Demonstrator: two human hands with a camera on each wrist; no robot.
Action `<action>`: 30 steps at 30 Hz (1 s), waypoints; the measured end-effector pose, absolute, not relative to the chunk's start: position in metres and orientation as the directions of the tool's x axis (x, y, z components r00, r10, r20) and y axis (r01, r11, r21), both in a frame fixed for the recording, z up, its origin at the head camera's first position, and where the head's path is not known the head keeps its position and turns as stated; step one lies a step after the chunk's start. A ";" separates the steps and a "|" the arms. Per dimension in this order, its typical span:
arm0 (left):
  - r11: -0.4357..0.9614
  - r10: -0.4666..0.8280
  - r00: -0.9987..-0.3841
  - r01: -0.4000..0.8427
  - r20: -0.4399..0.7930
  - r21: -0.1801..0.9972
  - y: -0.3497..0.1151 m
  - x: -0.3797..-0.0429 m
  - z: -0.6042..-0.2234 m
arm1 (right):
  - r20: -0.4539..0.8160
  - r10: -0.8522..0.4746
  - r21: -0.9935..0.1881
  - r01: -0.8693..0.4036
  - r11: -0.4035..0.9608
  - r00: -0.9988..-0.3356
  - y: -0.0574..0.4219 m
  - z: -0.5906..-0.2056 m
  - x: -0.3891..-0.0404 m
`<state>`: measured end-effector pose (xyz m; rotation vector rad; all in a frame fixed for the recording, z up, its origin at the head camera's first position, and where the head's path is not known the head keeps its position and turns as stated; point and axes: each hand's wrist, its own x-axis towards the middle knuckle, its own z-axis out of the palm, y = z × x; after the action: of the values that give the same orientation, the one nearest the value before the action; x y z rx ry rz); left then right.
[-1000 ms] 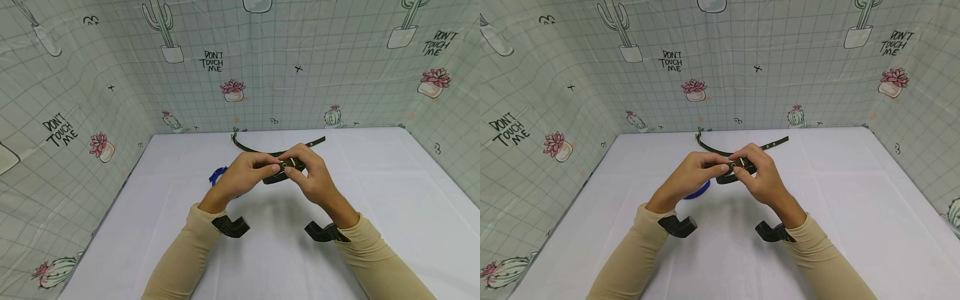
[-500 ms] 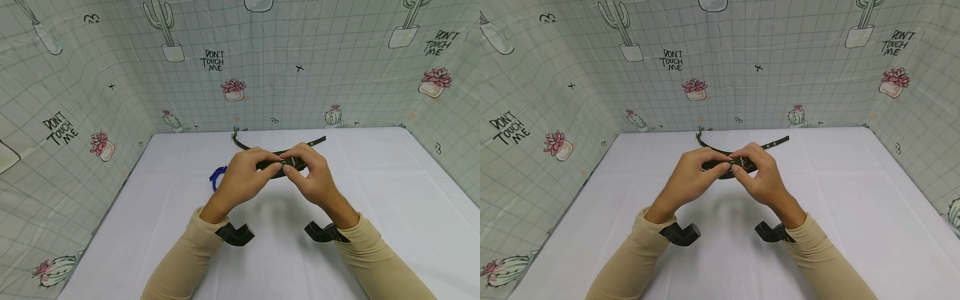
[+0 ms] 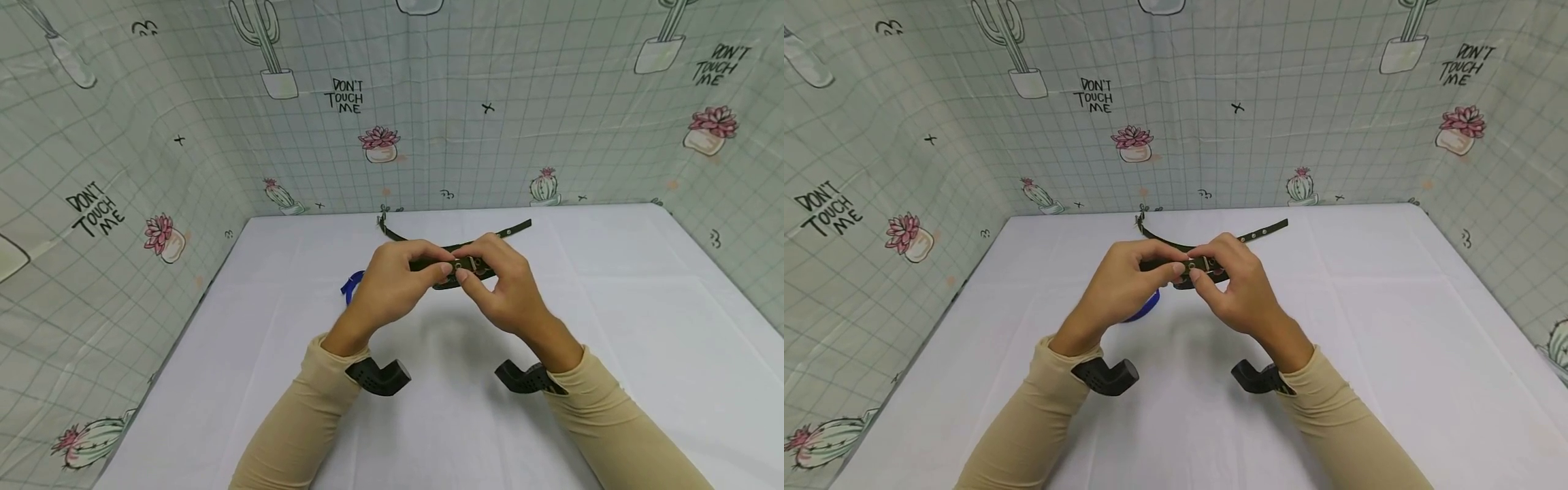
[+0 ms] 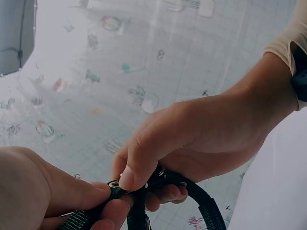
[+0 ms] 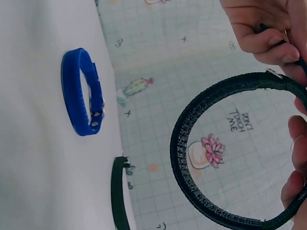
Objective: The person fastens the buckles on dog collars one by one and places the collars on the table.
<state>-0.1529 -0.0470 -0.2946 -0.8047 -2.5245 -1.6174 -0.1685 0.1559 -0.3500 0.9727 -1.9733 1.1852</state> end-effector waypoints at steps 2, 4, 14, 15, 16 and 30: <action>0.313 0.410 -0.865 0.430 0.288 0.847 -0.048 -0.153 -0.293 | 0.804 -0.290 -0.420 -0.841 0.340 -0.519 0.156 -0.349 -0.169; 0.304 0.416 -0.866 0.420 0.278 0.855 -0.050 -0.152 -0.292 | 0.804 -0.308 -0.402 -0.847 0.349 -0.508 0.156 -0.347 -0.168; 0.239 0.465 -0.833 0.444 0.300 0.864 -0.054 -0.149 -0.286 | 0.777 -0.332 -0.443 -0.839 0.314 -0.535 0.155 -0.332 -0.156; 0.231 0.465 -0.831 0.446 0.304 0.865 -0.054 -0.149 -0.286 | 0.776 -0.326 -0.454 -0.837 0.306 -0.540 0.155 -0.331 -0.155; 0.222 0.465 -0.829 0.450 0.312 0.865 -0.054 -0.149 -0.286 | 0.774 -0.319 -0.465 -0.833 0.299 -0.546 0.155 -0.329 -0.153; 0.226 0.478 -0.770 0.574 0.423 0.787 -0.058 -0.153 -0.287 | 0.781 -0.329 -0.435 -0.841 0.322 -0.531 0.153 -0.328 -0.154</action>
<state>-0.1528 -0.0584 -0.2869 -1.0270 -2.3869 -1.5977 -0.1536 0.1531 -0.3284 1.0267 -2.0195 1.1616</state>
